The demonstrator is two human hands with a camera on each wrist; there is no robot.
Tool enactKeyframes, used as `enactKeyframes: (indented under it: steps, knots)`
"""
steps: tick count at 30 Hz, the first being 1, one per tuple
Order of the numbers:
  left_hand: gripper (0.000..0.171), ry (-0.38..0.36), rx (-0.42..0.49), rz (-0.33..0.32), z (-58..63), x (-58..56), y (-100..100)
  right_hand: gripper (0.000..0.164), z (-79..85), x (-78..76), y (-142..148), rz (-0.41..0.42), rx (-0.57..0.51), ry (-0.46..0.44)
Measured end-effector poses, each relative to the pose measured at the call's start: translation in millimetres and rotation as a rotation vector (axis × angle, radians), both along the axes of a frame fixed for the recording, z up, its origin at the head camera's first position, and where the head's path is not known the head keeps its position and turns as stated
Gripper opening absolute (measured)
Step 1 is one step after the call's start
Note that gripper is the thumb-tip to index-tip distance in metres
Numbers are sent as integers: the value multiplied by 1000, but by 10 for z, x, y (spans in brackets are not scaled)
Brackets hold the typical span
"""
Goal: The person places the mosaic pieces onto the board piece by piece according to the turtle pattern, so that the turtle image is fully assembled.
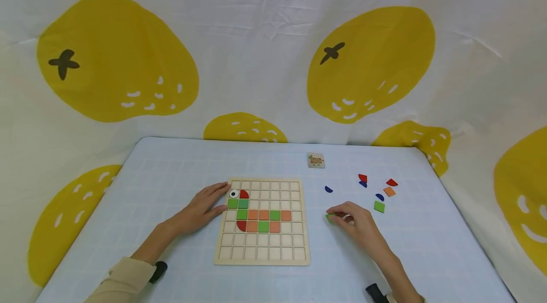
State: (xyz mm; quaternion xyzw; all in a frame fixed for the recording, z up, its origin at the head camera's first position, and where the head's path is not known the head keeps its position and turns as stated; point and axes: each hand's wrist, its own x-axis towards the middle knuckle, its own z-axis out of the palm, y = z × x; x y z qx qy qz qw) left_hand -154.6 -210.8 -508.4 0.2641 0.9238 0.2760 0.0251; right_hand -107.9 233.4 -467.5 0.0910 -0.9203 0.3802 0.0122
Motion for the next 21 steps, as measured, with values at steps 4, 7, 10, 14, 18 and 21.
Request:
enactKeyframes:
  steps: [4,7,10,14,18,21]
  knots:
    - [64,-3,5,3,6,8,5,16,-26,-29,-128,42,-33,0]
    - [64,-13,6,6,13,10,11,17,-45,-46,-225,71,-60,-9]
    - [64,-21,10,6,25,9,19,18,-56,-52,-322,100,-77,-25]
    - [64,-21,10,5,42,10,28,18,-67,-62,-445,132,-104,-48]
    - [64,-23,7,5,40,8,26,16,-86,-76,-555,163,-146,-59]
    - [64,-23,8,3,35,4,23,15,-95,-79,-626,191,-177,-71]
